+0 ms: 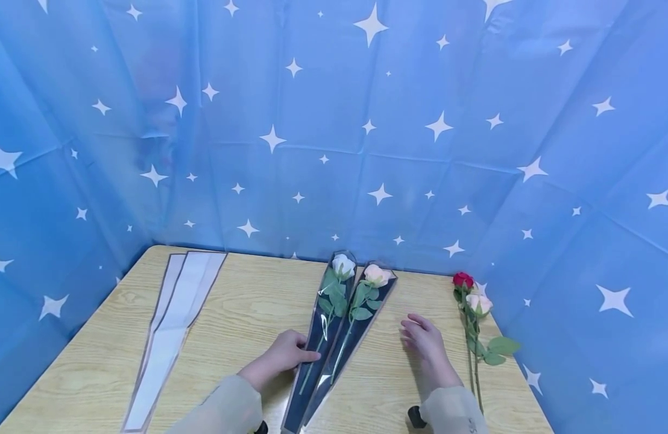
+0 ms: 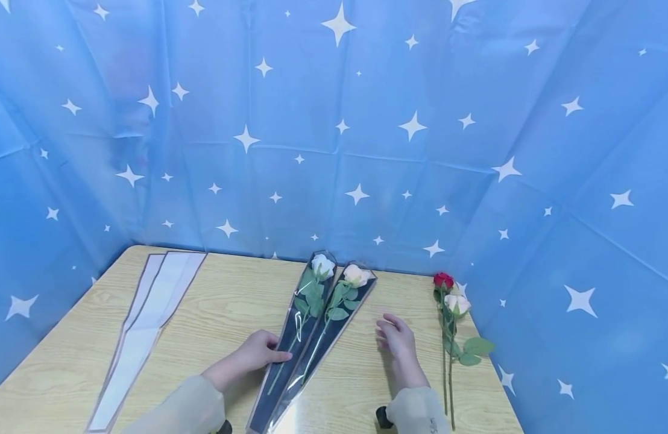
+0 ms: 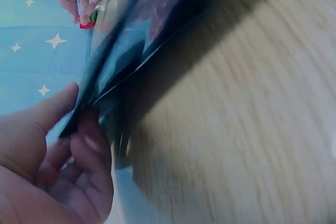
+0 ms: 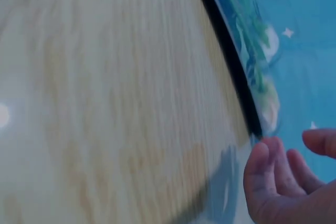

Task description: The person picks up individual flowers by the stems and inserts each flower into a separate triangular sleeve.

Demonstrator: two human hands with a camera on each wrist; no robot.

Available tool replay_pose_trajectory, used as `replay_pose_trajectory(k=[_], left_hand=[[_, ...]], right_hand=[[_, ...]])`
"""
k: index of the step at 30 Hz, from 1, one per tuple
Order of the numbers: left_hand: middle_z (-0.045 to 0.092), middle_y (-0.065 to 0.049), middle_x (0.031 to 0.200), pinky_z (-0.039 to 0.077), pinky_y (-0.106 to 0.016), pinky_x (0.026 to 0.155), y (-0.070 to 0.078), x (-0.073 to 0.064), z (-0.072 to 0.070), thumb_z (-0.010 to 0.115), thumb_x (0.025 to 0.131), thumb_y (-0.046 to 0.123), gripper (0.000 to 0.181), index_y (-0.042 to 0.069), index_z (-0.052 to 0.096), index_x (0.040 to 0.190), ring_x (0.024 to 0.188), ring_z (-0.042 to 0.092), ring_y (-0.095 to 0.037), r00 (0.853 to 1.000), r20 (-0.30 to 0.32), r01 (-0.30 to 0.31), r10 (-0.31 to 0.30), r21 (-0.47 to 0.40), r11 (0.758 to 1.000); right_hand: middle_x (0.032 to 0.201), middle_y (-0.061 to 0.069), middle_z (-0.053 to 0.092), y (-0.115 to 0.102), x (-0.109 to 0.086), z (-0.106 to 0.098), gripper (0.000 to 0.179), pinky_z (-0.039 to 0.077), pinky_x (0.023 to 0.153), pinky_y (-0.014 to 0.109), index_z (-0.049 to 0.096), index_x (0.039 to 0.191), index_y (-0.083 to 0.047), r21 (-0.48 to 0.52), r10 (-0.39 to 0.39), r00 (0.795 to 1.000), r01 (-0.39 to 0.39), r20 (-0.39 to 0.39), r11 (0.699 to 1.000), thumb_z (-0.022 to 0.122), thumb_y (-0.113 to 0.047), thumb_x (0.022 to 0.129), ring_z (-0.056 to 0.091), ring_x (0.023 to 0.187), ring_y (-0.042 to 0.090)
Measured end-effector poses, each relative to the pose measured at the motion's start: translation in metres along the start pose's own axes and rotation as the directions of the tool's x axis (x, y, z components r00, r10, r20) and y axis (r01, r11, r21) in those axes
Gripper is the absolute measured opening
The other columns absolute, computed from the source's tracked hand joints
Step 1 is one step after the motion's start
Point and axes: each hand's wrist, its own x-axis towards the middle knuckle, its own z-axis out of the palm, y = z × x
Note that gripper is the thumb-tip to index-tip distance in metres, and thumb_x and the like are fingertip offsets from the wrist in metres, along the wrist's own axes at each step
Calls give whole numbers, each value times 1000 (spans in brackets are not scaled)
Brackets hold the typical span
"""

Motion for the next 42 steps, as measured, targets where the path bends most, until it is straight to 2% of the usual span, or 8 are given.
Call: replay_pose_trajectory(k=[5,13,19,22,28,34,39,42], left_hand=[[61,0,68,45,-26,58,-2,1,4,80,73,24,23,4,70,78,60,52,-10,993,-113,-4,19,133,991],[54,4,60,42,-27,55,-1,-1,4,71,83,29,28,3,67,71,55,47,-10,987,-162,13,19,194,981],[69,-8,90,52,-33,69,0,-3,-12,64,89,29,33,0,68,104,69,60,-13,985,-172,14,22,202,979],[65,-6,81,50,-31,59,-1,-4,-23,62,91,27,34,-1,66,109,58,58,-14,983,-184,40,-10,156,987],[64,-5,86,48,-29,59,-5,-9,-63,60,92,25,33,3,63,117,61,59,-15,961,-267,121,-75,159,980],[66,-14,101,50,-37,73,-23,-20,-119,61,90,19,36,-1,61,120,90,61,-26,921,-385,161,-53,255,953],[52,-29,121,45,-53,85,-40,-32,-164,55,92,23,51,-4,45,134,108,52,-44,897,-416,287,-149,292,912],[40,-37,126,42,-58,86,-50,-42,-186,53,93,27,59,-8,35,138,113,41,-53,875,-433,379,-218,331,864]], right_hand=[[119,12,61,7,-7,-16,47,52,78,30,40,138,2,-71,-18,1000,19,20,997,51,-19,98,61,94,14],[118,20,61,7,-19,-43,49,52,79,33,41,135,6,-214,-57,998,63,35,975,54,-19,96,63,93,15],[120,25,57,2,-26,-69,43,52,71,32,46,131,6,-471,-126,992,117,12,874,52,-15,94,63,95,25],[110,22,59,2,-27,-84,42,48,67,30,49,128,7,-588,-153,988,122,-3,799,52,-14,92,61,90,25],[98,21,58,7,-26,-111,40,47,67,36,51,120,13,-725,-168,986,119,4,678,54,-12,88,56,88,30],[98,28,58,18,-20,-133,45,50,66,39,47,116,18,-755,-92,996,74,18,651,57,-16,88,59,87,34],[102,33,57,26,-18,-141,51,50,68,41,45,114,19,-756,-2,1000,5,5,655,58,-25,90,59,89,38],[105,35,56,28,-19,-143,53,50,71,43,45,114,17,-772,14,1000,-6,4,635,56,-29,91,58,93,42]])
